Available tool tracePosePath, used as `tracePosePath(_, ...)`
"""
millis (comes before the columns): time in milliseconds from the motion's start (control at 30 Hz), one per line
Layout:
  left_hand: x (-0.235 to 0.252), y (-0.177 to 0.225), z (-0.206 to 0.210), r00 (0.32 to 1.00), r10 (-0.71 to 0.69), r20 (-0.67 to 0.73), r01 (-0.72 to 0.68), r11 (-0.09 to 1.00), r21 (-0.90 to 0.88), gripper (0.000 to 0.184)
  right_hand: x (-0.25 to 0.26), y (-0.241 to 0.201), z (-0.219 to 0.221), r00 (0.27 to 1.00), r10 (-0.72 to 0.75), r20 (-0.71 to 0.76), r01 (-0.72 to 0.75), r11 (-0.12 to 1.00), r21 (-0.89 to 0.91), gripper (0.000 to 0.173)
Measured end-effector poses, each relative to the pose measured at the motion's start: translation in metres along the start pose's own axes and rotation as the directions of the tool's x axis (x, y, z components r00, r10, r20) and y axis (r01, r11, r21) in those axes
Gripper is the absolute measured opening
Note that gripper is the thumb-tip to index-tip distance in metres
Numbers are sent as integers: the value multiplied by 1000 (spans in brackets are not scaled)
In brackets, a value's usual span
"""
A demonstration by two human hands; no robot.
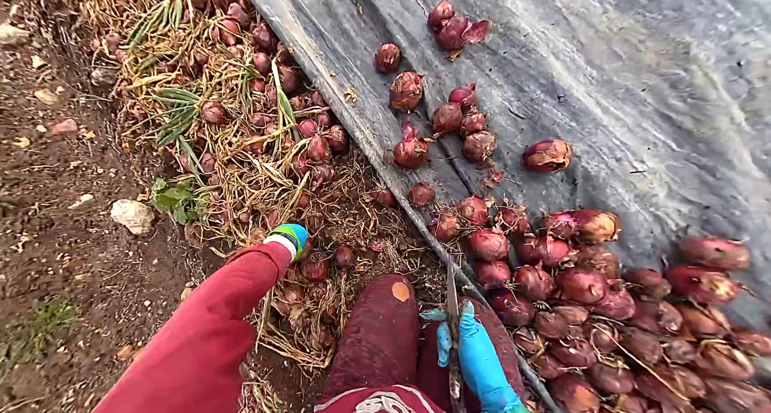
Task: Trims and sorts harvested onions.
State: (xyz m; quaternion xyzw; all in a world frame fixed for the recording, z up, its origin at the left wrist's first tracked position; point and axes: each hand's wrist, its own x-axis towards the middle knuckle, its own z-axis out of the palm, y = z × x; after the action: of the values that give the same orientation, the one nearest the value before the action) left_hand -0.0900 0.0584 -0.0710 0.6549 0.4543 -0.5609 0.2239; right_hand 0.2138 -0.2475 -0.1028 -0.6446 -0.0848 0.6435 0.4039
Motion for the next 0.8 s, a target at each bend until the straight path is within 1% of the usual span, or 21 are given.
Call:
tracePosePath(33,38,-9,11,996,-11,-88,12,1000,13,24,7,-4,3,1000,14,-6,-14,1000,7,89)
tracePosePath(67,59,-17,16,991,-9,-130,9,1000,2,22,13,-8,6,1000,28,-8,-28,1000,14,90)
tracePosePath(100,62,-23,14,989,12,-148,-17,999,-33,26,20,-12,10,999,44,-1,-44,999,18,90)
tracePosePath(167,37,-20,0,978,74,-196,-107,980,-167,30,35,-18,22,992,107,61,-109,993,36,93)
tracePosePath(233,-7,-1,-16,938,126,-322,-236,914,-330,27,47,-21,40,971,142,192,-141,990,-19,94)
tracePosePath(267,-29,13,-19,908,140,-395,-307,865,-398,27,47,-24,49,952,123,281,-112,992,-57,91)
tracePosePath(300,-48,27,-22,874,160,-459,-377,820,-432,29,46,-31,59,931,74,358,-53,996,-68,88)
tracePosePath(333,-66,41,-25,845,193,-499,-437,788,-434,35,41,-40,68,910,-1,414,23,999,-49,86)
tracePosePath(367,-83,54,-27,820,243,-519,-486,775,-404,41,35,-50,76,897,-84,434,100,995,-14,87)
tracePosePath(433,-111,74,-27,772,376,-513,-569,768,-293,51,24,-69,83,885,-256,389,271,962,17,88)
tracePosePath(500,-132,79,-24,738,473,-481,-618,760,-202,61,11,-83,78,877,-350,328,400,911,-97,88)
tracePosePath(533,-140,77,-23,746,482,-461,-602,783,-156,63,3,-89,73,879,-343,331,415,892,-177,87)
tracePosePath(567,-149,73,-22,766,462,-447,-564,817,-121,63,-7,-94,67,885,-299,357,395,888,-235,84)
tracePosePath(600,-156,68,-19,782,415,-465,-519,847,-116,64,-16,-95,61,886,-264,380,376,889,-260,83)
tracePosePath(633,-161,63,-11,782,355,-512,-488,860,-147,63,-26,-92,55,882,-260,393,372,895,-244,83)
tracePosePath(667,-165,59,-1,762,288,-580,-489,843,-223,61,-34,-86,52,880,-276,386,379,898,-222,83)
tracePosePath(700,-167,59,11,714,224,-663,-533,788,-308,57,-38,-81,51,886,-282,367,382,894,-235,84)
tracePosePath(733,-171,64,23,657,183,-732,-594,723,-353,50,-38,-74,50,897,-245,369,364,882,-298,85)
tracePosePath(767,-177,74,35,635,197,-747,-626,698,-348,44,-37,-68,50,896,-172,408,342,854,-391,87)
tracePosePath(800,-185,87,42,652,267,-709,-632,708,-314,42,-37,-64,50,879,-107,465,343,819,-459,91)
